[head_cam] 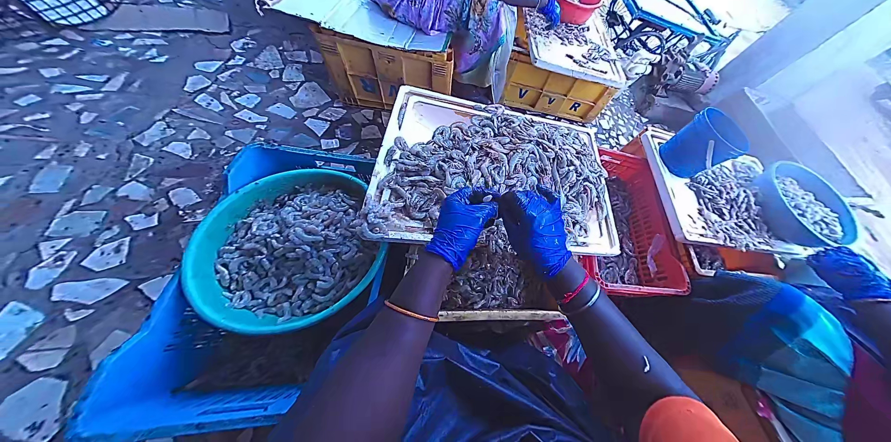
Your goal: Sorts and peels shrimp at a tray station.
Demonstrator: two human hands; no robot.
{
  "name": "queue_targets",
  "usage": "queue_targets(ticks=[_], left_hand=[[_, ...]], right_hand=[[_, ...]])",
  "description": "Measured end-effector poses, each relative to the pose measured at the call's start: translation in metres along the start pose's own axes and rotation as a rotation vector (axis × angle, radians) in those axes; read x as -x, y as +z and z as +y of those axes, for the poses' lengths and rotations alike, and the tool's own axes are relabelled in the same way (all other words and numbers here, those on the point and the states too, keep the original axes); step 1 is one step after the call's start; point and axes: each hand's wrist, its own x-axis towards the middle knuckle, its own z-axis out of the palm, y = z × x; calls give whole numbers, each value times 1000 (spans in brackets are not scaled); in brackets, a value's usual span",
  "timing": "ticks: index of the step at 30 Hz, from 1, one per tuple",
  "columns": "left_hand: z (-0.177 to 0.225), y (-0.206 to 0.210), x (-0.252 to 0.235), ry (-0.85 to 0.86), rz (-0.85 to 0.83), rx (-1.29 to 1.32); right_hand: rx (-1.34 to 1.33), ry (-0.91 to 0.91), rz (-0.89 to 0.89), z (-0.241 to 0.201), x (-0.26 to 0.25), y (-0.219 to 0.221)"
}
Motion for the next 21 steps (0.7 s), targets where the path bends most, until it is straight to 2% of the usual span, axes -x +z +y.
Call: queue_targets(ticks=[4,8,11,13,14,15,17,18,19,21], left_hand=[[-5,6,-2,-40,-27,68],[13,12,7,-61,8,174],[26,-14,0,13,240,171],[31,-49,-3,111,460,1],[33,-67,-1,144,570,-132],[35,-85,3,134,671,-298],[33,-111,12,-46,779,-624],[29,-121,14,-150,751,-712],[26,-127,13,-220,703,-759],[20,-124,10,-226,637,-781]], right_hand=[[78,-2,-9,3,3,2],[-109,65,8,18,3,-7],[-542,158,-10,22,5,-25],[-825,233,-152,29,10,-26],[-843,266,-286,33,13,-20],[-722,250,-449,37,14,-12],[-198,128,-750,35,16,9],[-73,127,-786,30,16,20],[-53,168,-743,24,15,27],[-85,248,-606,12,1,31]])
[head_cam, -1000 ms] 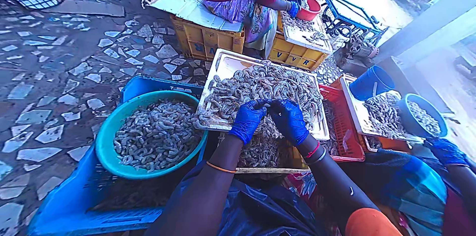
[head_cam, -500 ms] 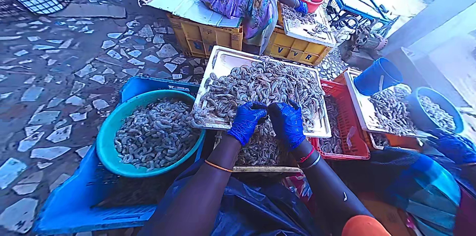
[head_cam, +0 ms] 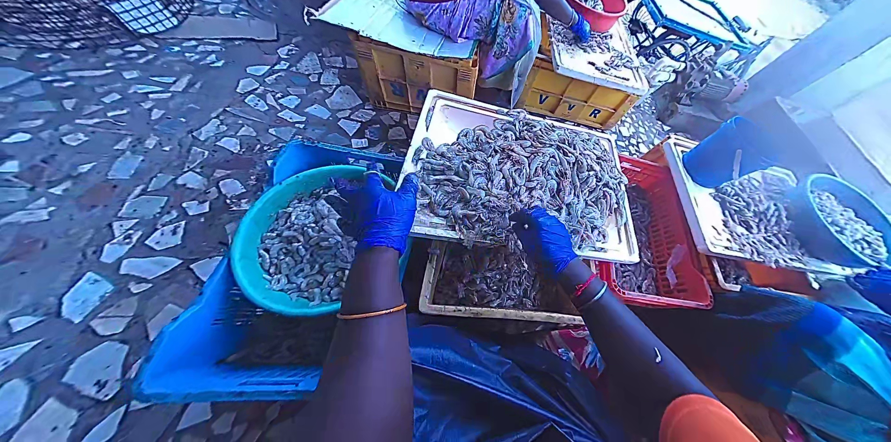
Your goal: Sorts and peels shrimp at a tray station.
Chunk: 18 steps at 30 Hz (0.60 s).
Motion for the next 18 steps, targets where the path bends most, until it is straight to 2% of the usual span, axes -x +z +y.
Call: queue_targets(ticks=[3,6,10,15,18], left_hand=[[24,3,10,135,-8,57],[35,14,13,243,-35,188],[39,18,7,270,-86,236],[36,24,5,383,-130,323],[41,37,14,476,-309,212]], right_hand=[[85,-46,100,-22,-34,-3],[280,-113,5,-42,-72,11],[405,-36,-164,-65,-96,24],[329,-15,-26,-42,-86,5],[45,39,90,-15,-60,-19]])
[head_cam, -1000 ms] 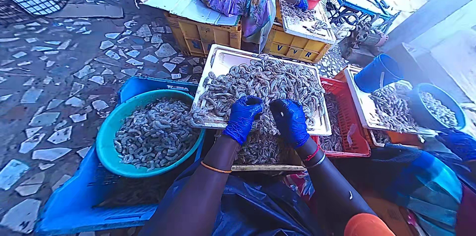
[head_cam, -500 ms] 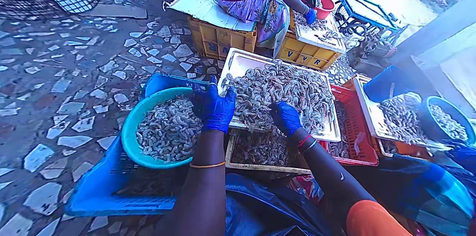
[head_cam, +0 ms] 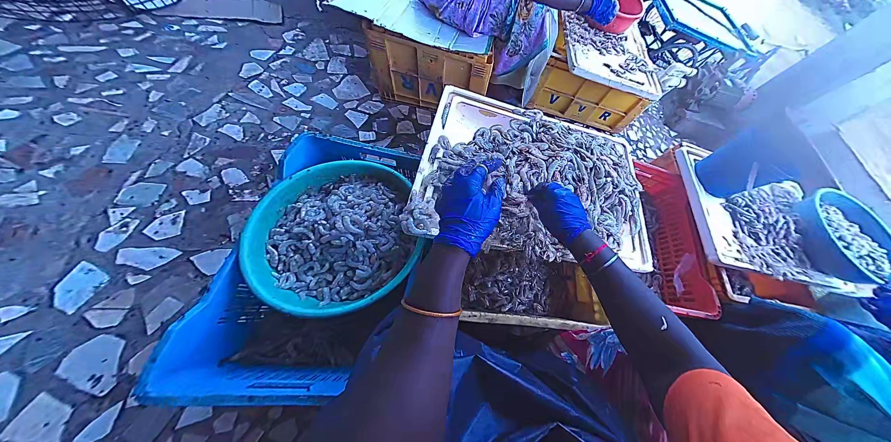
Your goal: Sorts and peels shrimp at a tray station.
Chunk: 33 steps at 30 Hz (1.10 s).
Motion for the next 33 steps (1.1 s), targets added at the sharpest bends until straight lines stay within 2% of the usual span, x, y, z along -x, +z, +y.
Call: queue_targets(ticks=[4,6,8,11,14,17,19,21,23,25,29,31,33], left_hand=[[15,46,5,-19,-322,35],[21,69,10,-35,-367,138],[31,81,18,-33,-300,63],[40,94,31,160,-180,-282],[35,116,39,410,-56,-530],[34,136,40,490,-84,-651],[40,144,40,436,-136,-571],[50,145,34,227,-191,-361],[50,146,22,26,-174,-164],[43,144,10,-51,-174,-78],[27,153,3,232,-409,160],[31,162,10,238,-394,174],[36,163,12,205,-344,44]], right_hand=[[-814,89,168,18,42,-13],[-1060,88,208,22,55,-6],[-930,128,187,32,61,0],[-677,173,6,49,69,-4],[-785,149,-65,76,75,1],[-866,137,-107,94,77,4],[-806,131,-103,104,77,1],[-699,99,-85,114,75,-8],[-677,61,-52,123,72,-11],[-739,57,-14,131,68,-6],[-762,23,41,138,65,-9],[-753,-5,54,133,65,-10],[-860,6,39,128,64,-9]])
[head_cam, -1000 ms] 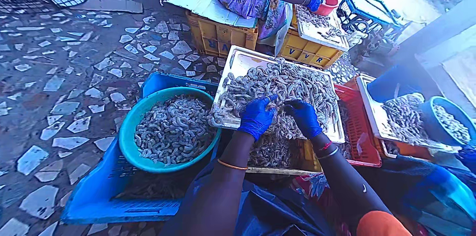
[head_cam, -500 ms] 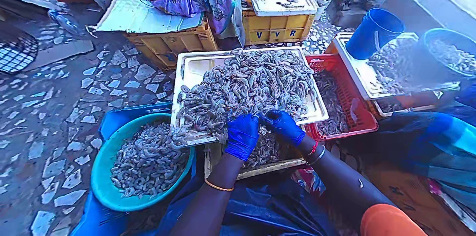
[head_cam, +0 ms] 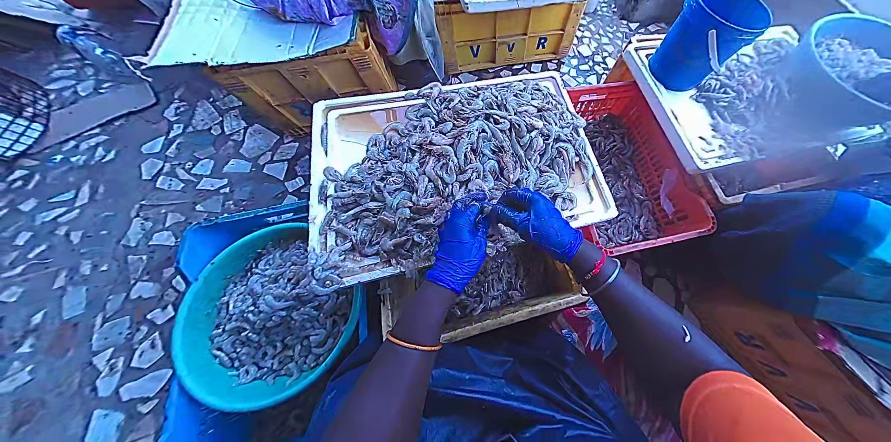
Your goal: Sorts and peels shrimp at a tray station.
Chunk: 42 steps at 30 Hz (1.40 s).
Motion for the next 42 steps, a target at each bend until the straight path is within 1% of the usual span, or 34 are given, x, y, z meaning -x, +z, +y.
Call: queue_targets(ticks=[2,3,4,7,8,9,10,12,14,16,17,18,19,20,21,22,23,24,25,26,27,29,31,33,35,37,39,40,42], left_hand=[[-2,-6,-3,-8,65,-88],[-5,-11,-5,-24,83,-70],[-8,-16,-5,-50,83,9],[2,-26,3,-194,-11,356],[7,-25,7,-231,-39,446],[9,-21,10,-259,-49,518],[10,-16,13,-274,-30,582],[7,-11,17,-247,2,666],[6,-18,18,-219,16,780],[5,-28,17,-230,43,873],[1,-31,18,-234,91,900],[-3,-36,19,-238,176,931],[-6,-45,21,-228,269,942],[-9,-57,22,-228,417,978],[-14,-72,24,-212,581,1007],[-21,-89,27,-195,746,1053],[-30,-105,31,-199,899,1124],[-41,-119,36,-231,1005,1210],[-51,-128,42,-281,1034,1299],[-59,-132,45,-360,1027,1378],[-61,-132,43,-436,1001,1425],[-55,-124,31,-521,932,1420],[-45,-111,23,-519,796,1349],[-33,-103,20,-505,619,1271],[-26,-95,20,-493,429,1201],[-20,-86,17,-502,301,1129],[-19,-78,13,-488,227,1040],[-22,-73,10,-463,203,974],[-26,-62,6,-391,193,818]], right_hand=[[-280,12,-3,-3,1,1],[-353,0,-14,-4,2,-1],[-302,-5,-33,-4,3,-4],[305,-25,-183,1,-4,-5],[364,-42,-210,4,-6,1],[334,-70,-216,4,-5,9],[289,-121,-188,3,-4,18],[240,-228,-53,2,-1,37],[189,-364,65,3,4,52],[142,-495,75,-2,6,58],[166,-513,15,-6,7,57],[248,-471,-93,-10,8,54],[378,-371,-211,-13,4,49],[498,-238,-296,-12,-2,42],[542,-125,-275,-5,-9,34],[519,-42,-158,6,-15,22],[457,36,-4,16,-18,8],[419,106,142,25,-20,-5],[417,181,236,32,-23,-18],[452,271,263,37,-32,-29],[501,370,234,43,-48,-36],[572,458,182,54,-72,-34],[612,502,172,52,-84,-22],[639,531,146,38,-89,-10],[639,504,98,31,-92,-3],[617,445,44,33,-95,3],[586,380,28,29,-90,10],[538,338,51,23,-82,13],[436,297,41,11,-70,13]])
